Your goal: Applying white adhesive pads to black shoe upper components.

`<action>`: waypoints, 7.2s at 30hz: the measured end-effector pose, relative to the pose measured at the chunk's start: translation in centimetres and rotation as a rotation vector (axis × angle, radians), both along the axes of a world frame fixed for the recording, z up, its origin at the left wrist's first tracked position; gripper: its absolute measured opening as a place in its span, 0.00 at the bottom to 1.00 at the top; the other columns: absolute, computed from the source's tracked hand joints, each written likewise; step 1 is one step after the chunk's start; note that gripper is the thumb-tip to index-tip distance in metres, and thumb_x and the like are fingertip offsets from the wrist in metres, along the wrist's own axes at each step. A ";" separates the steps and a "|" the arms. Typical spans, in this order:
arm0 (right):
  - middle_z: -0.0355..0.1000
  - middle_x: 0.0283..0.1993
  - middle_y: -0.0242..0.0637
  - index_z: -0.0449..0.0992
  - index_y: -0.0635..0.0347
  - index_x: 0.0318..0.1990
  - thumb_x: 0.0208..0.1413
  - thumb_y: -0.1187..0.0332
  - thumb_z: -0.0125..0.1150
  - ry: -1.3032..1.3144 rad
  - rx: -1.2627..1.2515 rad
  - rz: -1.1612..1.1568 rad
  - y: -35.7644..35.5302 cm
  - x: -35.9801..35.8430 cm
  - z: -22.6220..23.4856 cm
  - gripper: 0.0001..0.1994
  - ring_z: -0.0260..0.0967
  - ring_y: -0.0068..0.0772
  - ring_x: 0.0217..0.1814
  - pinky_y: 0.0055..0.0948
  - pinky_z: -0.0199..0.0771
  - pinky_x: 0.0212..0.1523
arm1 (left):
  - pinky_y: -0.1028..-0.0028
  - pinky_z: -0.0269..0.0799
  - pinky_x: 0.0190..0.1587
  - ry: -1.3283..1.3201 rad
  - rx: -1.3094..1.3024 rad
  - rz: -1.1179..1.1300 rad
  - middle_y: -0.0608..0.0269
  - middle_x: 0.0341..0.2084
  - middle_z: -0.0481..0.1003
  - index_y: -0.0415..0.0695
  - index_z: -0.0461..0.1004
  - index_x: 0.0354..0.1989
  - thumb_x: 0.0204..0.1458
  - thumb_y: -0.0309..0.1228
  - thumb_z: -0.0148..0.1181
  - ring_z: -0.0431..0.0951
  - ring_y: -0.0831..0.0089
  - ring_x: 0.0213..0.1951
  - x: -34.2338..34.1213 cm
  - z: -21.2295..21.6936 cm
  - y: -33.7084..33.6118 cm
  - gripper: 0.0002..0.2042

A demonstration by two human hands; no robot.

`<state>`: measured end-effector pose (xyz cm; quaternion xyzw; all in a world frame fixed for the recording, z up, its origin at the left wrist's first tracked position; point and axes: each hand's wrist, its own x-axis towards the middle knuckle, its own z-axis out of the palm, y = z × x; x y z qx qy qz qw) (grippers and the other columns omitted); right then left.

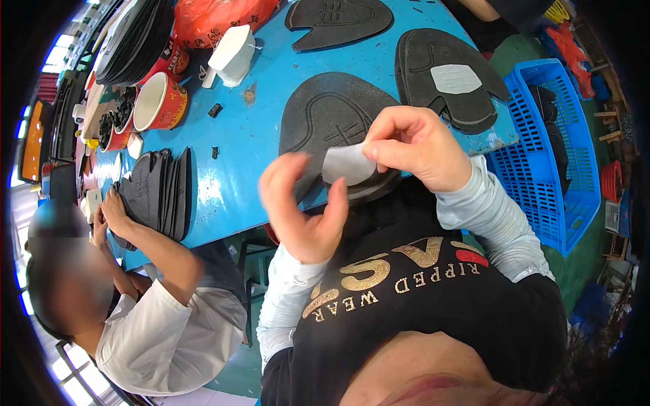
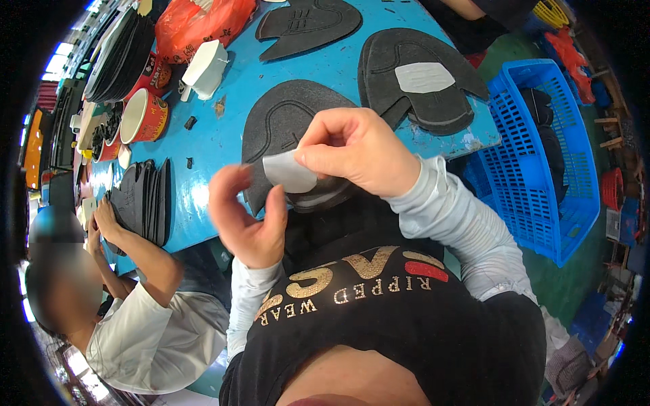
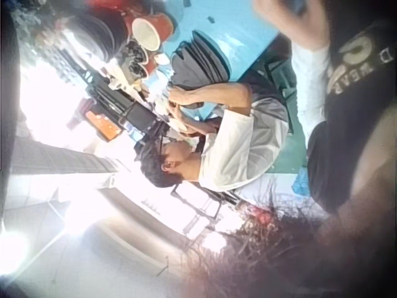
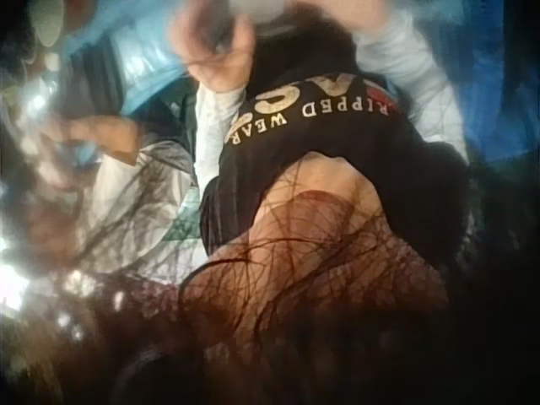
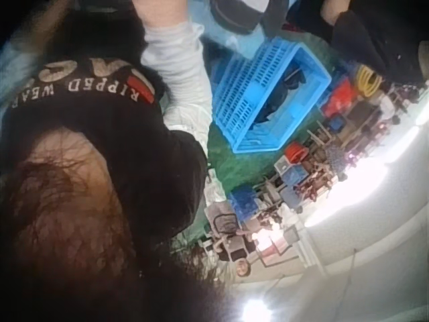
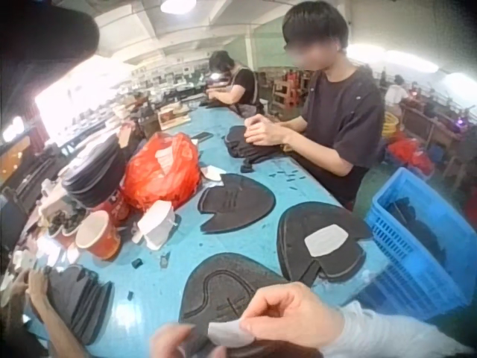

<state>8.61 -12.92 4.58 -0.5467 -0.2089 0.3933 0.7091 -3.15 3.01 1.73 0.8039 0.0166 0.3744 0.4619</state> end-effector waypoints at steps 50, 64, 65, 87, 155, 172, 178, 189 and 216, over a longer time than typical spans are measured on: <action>0.70 0.31 0.34 0.71 0.65 0.36 0.61 0.72 0.54 -0.575 0.005 -0.115 1.9 -2.4 -2.4 0.05 0.69 0.20 0.31 0.21 0.69 0.32 | 0.77 0.74 0.38 0.148 -0.360 -0.212 0.54 0.35 0.77 0.35 0.77 0.41 0.51 0.15 0.58 0.78 0.73 0.33 -0.3 -0.9 -0.5 0.09; 0.70 0.32 0.31 0.69 0.63 0.38 0.62 0.68 0.51 -0.123 0.042 -0.075 -0.9 -1.2 -2.4 0.07 0.67 0.18 0.33 0.20 0.70 0.35 | 0.71 0.77 0.37 0.156 -1.147 -0.094 0.54 0.32 0.79 0.35 0.76 0.40 0.59 0.28 0.56 0.79 0.70 0.32 -1.1 -1.3 2.1 0.08; 0.70 0.31 0.31 0.69 0.63 0.38 0.61 0.68 0.53 -0.029 0.053 -0.037 -0.8 -1.1 -2.3 0.07 0.67 0.17 0.33 0.19 0.69 0.34 | 0.71 0.77 0.37 0.136 -1.146 -0.112 0.54 0.32 0.79 0.35 0.76 0.40 0.59 0.28 0.56 0.79 0.69 0.32 -1.1 -1.3 1.8 0.08; 0.76 0.33 0.40 0.78 0.65 0.36 0.61 0.63 0.56 -0.531 -0.091 -0.163 2.3 -1.5 -1.9 0.13 0.75 0.27 0.34 0.26 0.72 0.32 | 0.81 0.60 0.31 0.400 -0.946 -0.501 0.62 0.34 0.73 0.37 0.72 0.48 0.58 0.31 0.51 0.67 0.80 0.30 -0.3 -0.8 0.7 0.14; 0.72 0.47 0.38 0.74 0.60 0.45 0.48 0.54 0.64 -1.745 -0.835 -0.441 0.0 4.1 -6.0 0.22 0.65 0.42 0.55 0.50 0.58 0.58 | 0.70 0.62 0.45 0.306 0.637 -0.019 0.58 0.52 0.72 0.42 0.73 0.54 0.49 0.36 0.59 0.69 0.64 0.42 0.8 -3.1 5.2 0.22; 0.75 0.39 0.28 0.75 0.63 0.47 0.57 0.68 0.62 -0.843 -0.460 -0.574 -17.2 20.9 -7.5 0.12 0.69 0.16 0.42 0.18 0.69 0.45 | 0.73 0.59 0.43 0.185 -0.961 -0.459 0.59 0.38 0.61 0.30 0.67 0.52 0.43 0.39 0.52 0.62 0.71 0.38 -1.7 -0.2 1.9 0.29; 0.73 0.43 0.41 0.76 0.46 0.52 0.46 0.54 0.69 -1.622 -0.870 -0.712 -14.1 16.9 -4.4 0.24 0.72 0.42 0.42 0.34 0.71 0.44 | 0.68 0.65 0.47 0.068 -1.292 -0.392 0.66 0.34 0.66 0.44 0.65 0.52 0.51 0.23 0.57 0.67 0.71 0.39 0.3 -0.7 1.4 0.19; 0.72 0.40 0.30 0.68 0.62 0.45 0.54 0.77 0.62 -0.073 0.144 0.083 1.5 -2.2 -1.6 0.13 0.69 0.16 0.43 0.17 0.70 0.44 | 0.73 0.68 0.45 0.097 -1.148 -0.473 0.64 0.33 0.72 0.41 0.66 0.48 0.50 0.21 0.64 0.72 0.74 0.39 0.0 0.0 0.1 0.18; 0.70 0.35 0.28 0.68 0.62 0.40 0.53 0.79 0.61 -0.175 0.039 -0.102 2.2 -1.6 -1.4 0.09 0.69 0.13 0.34 0.14 0.71 0.35 | 0.66 0.68 0.49 -0.094 0.100 0.135 0.54 0.45 0.72 0.38 0.67 0.50 0.34 0.22 0.74 0.72 0.62 0.47 -0.6 -1.1 0.5 0.31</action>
